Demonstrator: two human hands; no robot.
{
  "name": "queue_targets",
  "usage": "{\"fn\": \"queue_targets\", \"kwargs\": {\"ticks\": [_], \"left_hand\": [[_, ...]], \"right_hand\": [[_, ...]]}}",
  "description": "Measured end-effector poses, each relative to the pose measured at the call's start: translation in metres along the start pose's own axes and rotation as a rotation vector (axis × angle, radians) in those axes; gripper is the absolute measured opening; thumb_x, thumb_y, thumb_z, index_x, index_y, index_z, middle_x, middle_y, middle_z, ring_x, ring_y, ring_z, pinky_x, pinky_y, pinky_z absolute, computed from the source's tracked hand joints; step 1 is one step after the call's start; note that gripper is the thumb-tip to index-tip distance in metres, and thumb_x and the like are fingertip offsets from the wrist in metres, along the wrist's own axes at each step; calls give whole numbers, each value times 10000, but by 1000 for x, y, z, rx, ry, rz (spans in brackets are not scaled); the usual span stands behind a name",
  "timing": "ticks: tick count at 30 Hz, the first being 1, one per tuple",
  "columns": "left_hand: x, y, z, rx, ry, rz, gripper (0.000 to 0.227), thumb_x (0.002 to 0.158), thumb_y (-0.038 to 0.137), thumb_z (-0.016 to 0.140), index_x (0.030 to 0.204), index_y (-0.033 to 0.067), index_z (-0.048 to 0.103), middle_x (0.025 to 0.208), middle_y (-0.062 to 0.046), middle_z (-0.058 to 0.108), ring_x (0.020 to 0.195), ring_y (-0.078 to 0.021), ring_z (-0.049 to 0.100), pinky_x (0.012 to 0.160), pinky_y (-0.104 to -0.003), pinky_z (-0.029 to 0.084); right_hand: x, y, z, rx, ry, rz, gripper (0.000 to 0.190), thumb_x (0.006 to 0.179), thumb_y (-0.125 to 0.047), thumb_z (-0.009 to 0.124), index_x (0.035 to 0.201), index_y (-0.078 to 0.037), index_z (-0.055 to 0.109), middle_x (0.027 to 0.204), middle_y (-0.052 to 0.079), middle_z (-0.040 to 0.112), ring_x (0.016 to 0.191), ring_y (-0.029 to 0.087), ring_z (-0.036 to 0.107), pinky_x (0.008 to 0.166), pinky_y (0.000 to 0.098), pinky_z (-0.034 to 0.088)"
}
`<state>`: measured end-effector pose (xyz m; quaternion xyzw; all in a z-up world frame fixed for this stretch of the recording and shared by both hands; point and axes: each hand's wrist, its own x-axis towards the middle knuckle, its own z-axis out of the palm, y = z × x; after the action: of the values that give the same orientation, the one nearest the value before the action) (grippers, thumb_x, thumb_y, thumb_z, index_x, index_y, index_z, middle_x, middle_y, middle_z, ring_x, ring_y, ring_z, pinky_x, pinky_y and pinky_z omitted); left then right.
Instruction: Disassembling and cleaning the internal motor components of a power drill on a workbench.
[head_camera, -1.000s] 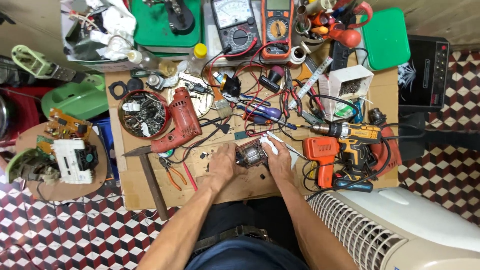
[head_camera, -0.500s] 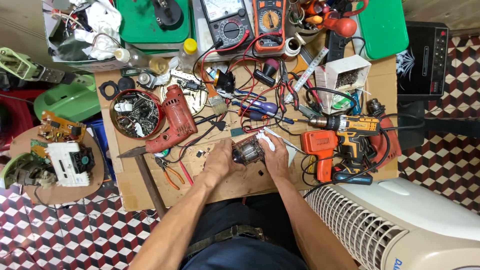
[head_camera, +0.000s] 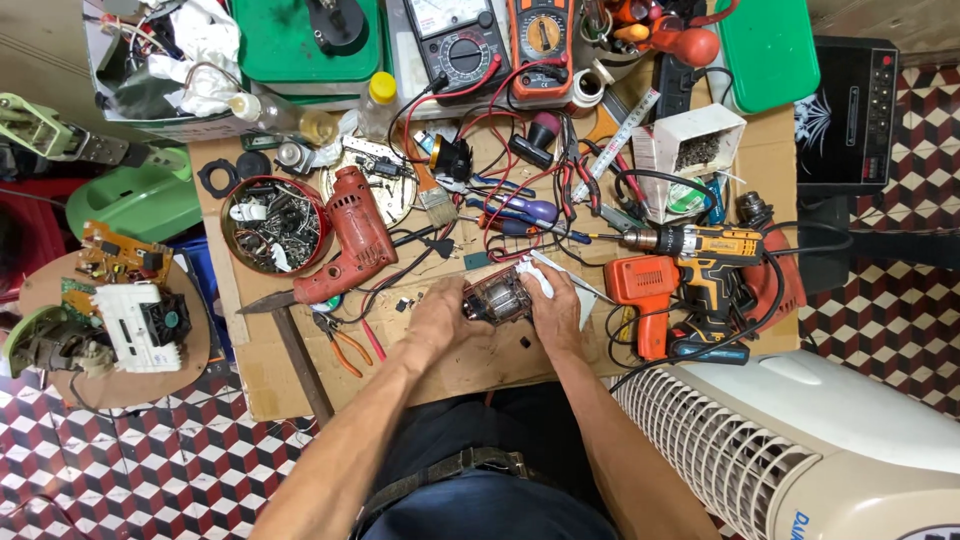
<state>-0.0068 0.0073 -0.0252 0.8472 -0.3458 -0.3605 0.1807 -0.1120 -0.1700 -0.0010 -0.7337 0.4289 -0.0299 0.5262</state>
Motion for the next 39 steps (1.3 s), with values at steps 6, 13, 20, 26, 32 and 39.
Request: {"fn": "queue_targets", "kwargs": {"ticks": [6,13,20,26,32,39], "left_hand": [[-15,48,-21,-51,111,-232,947,525,381,998,1239,-1,507,1177,-181,589,1158,-358,564,998,-459,455],[-21,35,-21,-124,95,-162,906,580,415,986,1269,31,540,1198,-190,606,1194,-366,565,1044,-447,450],[-22,29,-16,-168,156,-135,897,569,421,968,1272,38,564,1204,-189,621,1198,-363,576,1053,-446,452],[-16,9,-19,-235,55,-83,857,696,504,899,1314,11,567,1214,-215,617,1175,-357,588,1040,-435,471],[-7,5,-29,-306,-87,-171,819,722,570,816,1319,43,624,1241,-190,661,1120,-314,668,984,-420,541],[-10,35,-29,-182,-50,-220,947,564,472,946,1301,29,549,1237,-183,634,1188,-321,605,1066,-408,484]], "right_hand": [[0,3,-1,-16,8,-17,421,924,-299,721,1248,-30,712,1214,143,678,1125,270,662,974,364,498],[3,-6,-14,-61,-38,5,474,906,-369,719,1258,-52,709,1248,139,663,1183,267,616,1001,363,458],[9,13,-27,166,-195,240,572,982,-497,552,1333,-55,645,1229,187,673,1169,297,589,1010,376,447],[10,13,-24,62,-216,89,527,905,-334,715,1317,-18,626,1286,158,673,1208,238,618,1024,350,464],[17,25,-18,145,-216,164,531,881,-286,757,1309,9,647,1254,154,699,1128,217,660,955,312,506],[19,31,-15,176,-186,172,519,857,-282,776,1270,18,678,1181,146,732,1029,211,689,896,313,534]]}}
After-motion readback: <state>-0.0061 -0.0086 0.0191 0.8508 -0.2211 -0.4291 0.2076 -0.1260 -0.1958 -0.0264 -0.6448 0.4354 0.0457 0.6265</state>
